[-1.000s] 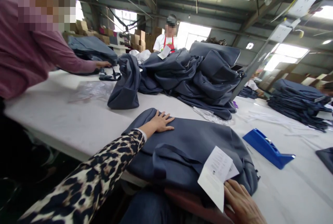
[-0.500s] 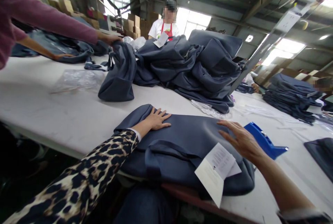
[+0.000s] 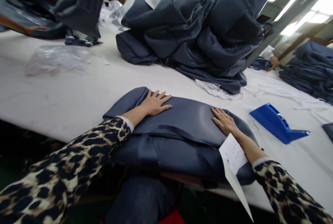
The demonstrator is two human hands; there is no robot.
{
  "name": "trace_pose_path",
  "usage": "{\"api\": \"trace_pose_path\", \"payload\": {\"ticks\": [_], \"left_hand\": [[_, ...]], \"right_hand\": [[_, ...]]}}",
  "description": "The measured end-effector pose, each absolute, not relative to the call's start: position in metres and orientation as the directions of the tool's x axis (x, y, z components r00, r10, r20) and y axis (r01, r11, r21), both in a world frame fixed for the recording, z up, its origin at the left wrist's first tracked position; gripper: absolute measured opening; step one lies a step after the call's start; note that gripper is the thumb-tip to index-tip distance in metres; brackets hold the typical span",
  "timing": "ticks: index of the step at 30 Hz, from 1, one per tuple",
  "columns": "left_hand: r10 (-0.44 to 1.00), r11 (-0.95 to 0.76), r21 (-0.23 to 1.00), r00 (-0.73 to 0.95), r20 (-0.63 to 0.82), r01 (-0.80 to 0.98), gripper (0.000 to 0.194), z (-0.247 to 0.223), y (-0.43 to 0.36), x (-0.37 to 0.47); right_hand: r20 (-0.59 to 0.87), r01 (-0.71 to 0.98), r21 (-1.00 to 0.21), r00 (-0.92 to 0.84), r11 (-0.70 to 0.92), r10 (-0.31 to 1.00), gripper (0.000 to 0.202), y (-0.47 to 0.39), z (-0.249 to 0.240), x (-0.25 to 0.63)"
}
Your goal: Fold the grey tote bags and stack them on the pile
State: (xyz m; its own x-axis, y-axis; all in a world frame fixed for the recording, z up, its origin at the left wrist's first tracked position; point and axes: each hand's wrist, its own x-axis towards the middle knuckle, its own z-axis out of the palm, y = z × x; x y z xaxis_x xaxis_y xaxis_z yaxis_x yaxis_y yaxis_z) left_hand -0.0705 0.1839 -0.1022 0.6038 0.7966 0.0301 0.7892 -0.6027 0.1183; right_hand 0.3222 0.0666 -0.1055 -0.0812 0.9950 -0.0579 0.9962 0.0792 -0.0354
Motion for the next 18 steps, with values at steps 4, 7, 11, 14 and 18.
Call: {"api": "trace_pose_path", "payload": {"ticks": [4,7,11,14,18], "left_hand": [[0.800,-0.599,0.082,0.599,0.023,0.797,0.072,-0.1045,0.1837,-0.0687],[0.802,-0.596,0.069,0.596,0.023,0.800,0.073,-0.1055,0.1837,-0.0676],[0.799,-0.601,0.066,0.600,0.037,0.796,0.074,-0.1075,0.1839,-0.0681],[0.798,-0.603,0.058,0.600,0.062,0.796,0.074,-0.1098,0.1831,-0.0688],[0.798,-0.597,0.034,0.590,0.118,0.801,0.075,-0.1115,0.1794,-0.0675]], "right_hand": [[-0.047,0.996,-0.011,-0.087,0.086,0.995,0.065,0.0666,-0.1086,0.3210],[-0.032,0.995,0.016,-0.096,0.096,0.995,0.065,0.0655,-0.1103,0.3196],[-0.031,0.995,0.039,-0.092,0.094,0.995,0.066,0.0651,-0.1105,0.3179],[-0.020,0.994,0.035,-0.099,0.100,0.995,0.067,0.0657,-0.1111,0.3186],[-0.007,0.994,0.009,-0.108,0.108,0.994,0.068,0.0656,-0.1139,0.3195]]}}
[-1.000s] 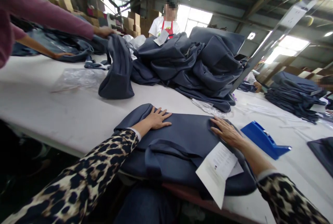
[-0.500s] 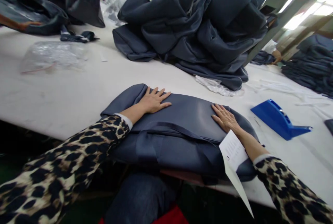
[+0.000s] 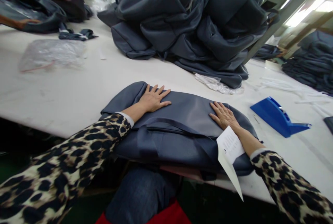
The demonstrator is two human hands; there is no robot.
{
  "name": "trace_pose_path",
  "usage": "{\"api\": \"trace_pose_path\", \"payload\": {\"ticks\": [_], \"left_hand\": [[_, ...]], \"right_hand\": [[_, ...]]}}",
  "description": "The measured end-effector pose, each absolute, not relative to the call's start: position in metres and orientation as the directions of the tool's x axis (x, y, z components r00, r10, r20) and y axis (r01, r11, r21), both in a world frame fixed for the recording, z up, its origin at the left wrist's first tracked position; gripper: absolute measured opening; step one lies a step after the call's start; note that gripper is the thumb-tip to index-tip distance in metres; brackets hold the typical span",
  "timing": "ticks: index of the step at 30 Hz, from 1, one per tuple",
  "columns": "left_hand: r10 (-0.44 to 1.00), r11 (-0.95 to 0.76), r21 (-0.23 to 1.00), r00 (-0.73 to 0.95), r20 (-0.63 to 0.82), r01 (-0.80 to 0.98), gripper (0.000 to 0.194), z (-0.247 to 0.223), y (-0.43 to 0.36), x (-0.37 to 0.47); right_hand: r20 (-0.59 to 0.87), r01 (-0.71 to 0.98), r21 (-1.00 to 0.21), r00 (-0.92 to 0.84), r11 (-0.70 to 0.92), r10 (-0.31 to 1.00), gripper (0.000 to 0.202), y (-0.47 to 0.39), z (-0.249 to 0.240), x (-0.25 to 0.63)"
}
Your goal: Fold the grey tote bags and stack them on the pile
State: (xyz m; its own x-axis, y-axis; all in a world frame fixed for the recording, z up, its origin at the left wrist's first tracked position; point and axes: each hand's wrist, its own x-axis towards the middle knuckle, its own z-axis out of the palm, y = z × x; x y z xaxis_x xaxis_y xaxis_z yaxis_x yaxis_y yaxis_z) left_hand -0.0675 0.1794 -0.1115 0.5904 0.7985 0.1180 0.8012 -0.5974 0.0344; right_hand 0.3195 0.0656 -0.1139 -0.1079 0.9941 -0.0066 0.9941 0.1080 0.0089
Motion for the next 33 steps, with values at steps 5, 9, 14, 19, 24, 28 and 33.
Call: {"api": "trace_pose_path", "payload": {"ticks": [5,9,14,19,24,28,33], "left_hand": [[0.796,-0.605,0.082,0.603,0.047,0.792,0.070,-0.092,0.175,-0.068],[0.797,-0.574,0.354,0.603,0.034,0.739,0.063,-0.049,0.155,-0.085],[0.720,-0.599,0.605,0.683,0.121,0.525,0.064,-0.004,0.089,-0.102],[0.547,-0.767,0.525,0.804,0.234,0.369,0.066,-0.001,0.025,-0.054],[0.484,-0.695,0.669,0.860,0.162,0.264,0.075,-0.017,-0.002,0.014],[0.573,-0.293,0.949,0.816,0.079,0.114,0.077,-0.038,0.000,0.053],[0.624,0.114,0.988,0.782,0.007,-0.100,0.032,-0.056,0.008,0.077]], "right_hand": [[-0.044,0.982,-0.156,-0.110,0.102,0.993,0.071,0.070,-0.097,0.318],[0.010,0.969,-0.233,-0.085,0.085,0.996,0.073,0.062,-0.049,0.328],[-0.030,0.868,-0.489,0.078,-0.082,0.997,0.068,-0.003,-0.004,0.339],[-0.134,0.886,-0.454,0.030,-0.088,0.990,0.074,-0.067,-0.018,0.314],[0.007,0.837,-0.544,0.077,-0.061,0.997,0.069,-0.075,-0.025,0.284],[-0.026,0.537,-0.841,0.087,-0.069,0.996,0.072,-0.071,-0.006,0.265],[0.006,0.280,-0.960,0.091,-0.020,0.996,0.069,-0.070,0.009,0.252]]}}
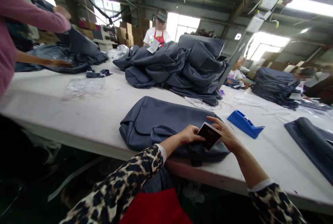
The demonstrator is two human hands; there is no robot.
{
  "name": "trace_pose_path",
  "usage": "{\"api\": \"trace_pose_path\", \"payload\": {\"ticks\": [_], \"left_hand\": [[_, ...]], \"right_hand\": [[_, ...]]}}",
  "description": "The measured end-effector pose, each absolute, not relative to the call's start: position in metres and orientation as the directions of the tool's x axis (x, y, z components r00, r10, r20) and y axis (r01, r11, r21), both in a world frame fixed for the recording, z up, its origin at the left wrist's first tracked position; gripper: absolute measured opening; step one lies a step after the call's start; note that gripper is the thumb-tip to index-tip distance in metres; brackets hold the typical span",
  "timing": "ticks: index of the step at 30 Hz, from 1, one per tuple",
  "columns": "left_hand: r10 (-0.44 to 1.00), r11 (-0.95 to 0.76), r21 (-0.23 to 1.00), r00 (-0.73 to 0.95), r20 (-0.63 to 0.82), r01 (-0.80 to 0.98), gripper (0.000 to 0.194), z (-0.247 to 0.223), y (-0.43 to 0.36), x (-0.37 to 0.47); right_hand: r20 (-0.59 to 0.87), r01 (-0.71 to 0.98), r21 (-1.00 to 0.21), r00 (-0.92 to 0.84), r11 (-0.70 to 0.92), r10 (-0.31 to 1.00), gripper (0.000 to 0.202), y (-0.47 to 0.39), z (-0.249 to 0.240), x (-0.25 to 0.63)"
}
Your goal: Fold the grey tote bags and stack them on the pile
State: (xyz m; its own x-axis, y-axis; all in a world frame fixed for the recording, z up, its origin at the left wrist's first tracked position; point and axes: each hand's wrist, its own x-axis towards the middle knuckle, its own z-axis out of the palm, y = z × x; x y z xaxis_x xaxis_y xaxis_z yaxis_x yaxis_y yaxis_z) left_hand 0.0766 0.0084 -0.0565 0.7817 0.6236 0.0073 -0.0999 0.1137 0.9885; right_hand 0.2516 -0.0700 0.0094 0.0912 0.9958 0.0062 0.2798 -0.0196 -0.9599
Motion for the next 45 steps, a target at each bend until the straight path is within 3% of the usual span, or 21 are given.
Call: {"api": "trace_pose_path", "payload": {"ticks": [4,9,13,19,27,32,36,39,45], "left_hand": [[0.675,0.133,0.983,0.738,0.006,-0.130,0.033,-0.062,0.009,0.080],[0.698,0.157,0.971,0.716,0.019,-0.178,0.035,-0.063,0.006,0.079],[0.714,0.182,0.947,0.698,0.057,-0.264,0.047,-0.059,0.002,0.075],[0.743,0.215,0.918,0.666,0.066,-0.332,0.051,-0.055,0.001,0.068],[0.811,0.271,0.890,0.585,-0.006,-0.366,0.035,-0.061,0.001,0.066],[0.849,0.302,0.867,0.526,-0.055,-0.397,0.023,-0.059,0.000,0.068],[0.886,0.319,0.842,0.451,-0.102,-0.436,0.023,-0.062,-0.002,0.070],[0.907,0.321,0.825,0.402,-0.126,-0.465,0.022,-0.065,-0.005,0.073],[0.900,0.345,0.783,0.418,-0.121,-0.517,0.021,-0.065,-0.012,0.074]], "right_hand": [[0.005,0.092,-0.996,0.227,-0.016,0.974,0.061,-0.078,0.003,0.254],[-0.061,0.030,-0.997,0.238,-0.070,0.969,0.059,-0.091,-0.015,0.252],[-0.031,-0.072,-0.997,0.299,-0.010,0.954,0.052,-0.094,-0.026,0.244],[0.033,-0.011,-0.999,0.377,0.040,0.926,0.042,-0.088,-0.031,0.235],[0.169,0.078,-0.984,0.699,0.162,0.695,0.045,-0.084,-0.046,0.235],[0.295,0.222,-0.955,0.684,0.195,0.667,0.030,-0.101,-0.031,0.211],[0.453,0.383,-0.891,0.692,0.246,0.563,0.023,-0.115,-0.022,0.194],[0.403,0.290,-0.913,0.759,0.289,0.511,0.021,-0.122,-0.027,0.191],[0.388,0.144,-0.898,0.707,0.417,0.592,0.024,-0.122,-0.023,0.190]]}}
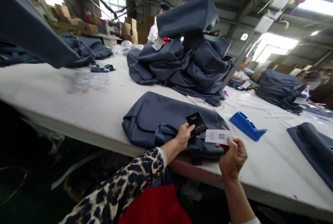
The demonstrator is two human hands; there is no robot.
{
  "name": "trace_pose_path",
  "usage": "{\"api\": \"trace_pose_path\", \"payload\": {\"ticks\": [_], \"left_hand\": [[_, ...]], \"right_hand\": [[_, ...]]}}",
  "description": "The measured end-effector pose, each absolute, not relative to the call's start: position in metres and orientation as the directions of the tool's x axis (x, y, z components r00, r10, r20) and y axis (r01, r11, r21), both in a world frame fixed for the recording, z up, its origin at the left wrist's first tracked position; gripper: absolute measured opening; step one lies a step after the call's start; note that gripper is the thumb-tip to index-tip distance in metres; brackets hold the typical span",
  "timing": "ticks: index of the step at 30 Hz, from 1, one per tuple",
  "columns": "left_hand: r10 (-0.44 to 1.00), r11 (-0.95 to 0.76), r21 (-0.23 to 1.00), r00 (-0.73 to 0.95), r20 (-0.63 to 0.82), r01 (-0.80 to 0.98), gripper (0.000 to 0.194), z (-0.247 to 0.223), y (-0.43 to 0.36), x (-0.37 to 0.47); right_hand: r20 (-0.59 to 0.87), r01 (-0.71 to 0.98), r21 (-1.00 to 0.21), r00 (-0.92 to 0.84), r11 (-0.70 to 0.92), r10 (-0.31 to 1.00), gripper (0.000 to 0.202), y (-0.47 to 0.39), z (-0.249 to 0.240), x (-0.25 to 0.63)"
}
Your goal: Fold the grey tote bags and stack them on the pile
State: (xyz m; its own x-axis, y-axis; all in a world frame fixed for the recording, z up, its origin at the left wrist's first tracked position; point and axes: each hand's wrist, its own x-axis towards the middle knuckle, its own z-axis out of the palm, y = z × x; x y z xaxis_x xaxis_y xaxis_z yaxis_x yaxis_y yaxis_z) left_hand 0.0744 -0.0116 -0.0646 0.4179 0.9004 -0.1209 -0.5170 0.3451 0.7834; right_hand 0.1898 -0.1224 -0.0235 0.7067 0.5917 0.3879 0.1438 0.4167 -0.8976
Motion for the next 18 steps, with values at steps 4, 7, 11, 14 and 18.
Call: {"api": "trace_pose_path", "payload": {"ticks": [4,7,11,14,18], "left_hand": [[0.864,0.385,0.758,0.494,-0.096,-0.526,0.023,-0.063,-0.014,0.072],[0.856,0.393,0.747,0.510,-0.084,-0.537,0.023,-0.064,-0.014,0.070],[0.858,0.387,0.731,0.510,-0.061,-0.562,0.021,-0.065,-0.014,0.068],[0.850,0.393,0.723,0.524,-0.051,-0.568,0.025,-0.065,-0.015,0.066],[0.833,0.411,0.725,0.551,-0.054,-0.552,0.030,-0.064,-0.016,0.066]], "right_hand": [[0.258,-0.066,-0.922,0.627,0.381,0.735,0.028,-0.117,-0.015,0.195],[0.221,-0.103,-0.947,0.484,0.306,0.847,0.032,-0.111,-0.014,0.205],[0.242,0.018,-0.964,0.466,0.265,0.851,0.030,-0.105,-0.019,0.228],[0.225,0.027,-0.970,0.481,0.242,0.848,0.033,-0.104,-0.025,0.243],[0.207,-0.022,-0.970,0.461,0.244,0.863,0.040,-0.105,-0.028,0.244]]}}
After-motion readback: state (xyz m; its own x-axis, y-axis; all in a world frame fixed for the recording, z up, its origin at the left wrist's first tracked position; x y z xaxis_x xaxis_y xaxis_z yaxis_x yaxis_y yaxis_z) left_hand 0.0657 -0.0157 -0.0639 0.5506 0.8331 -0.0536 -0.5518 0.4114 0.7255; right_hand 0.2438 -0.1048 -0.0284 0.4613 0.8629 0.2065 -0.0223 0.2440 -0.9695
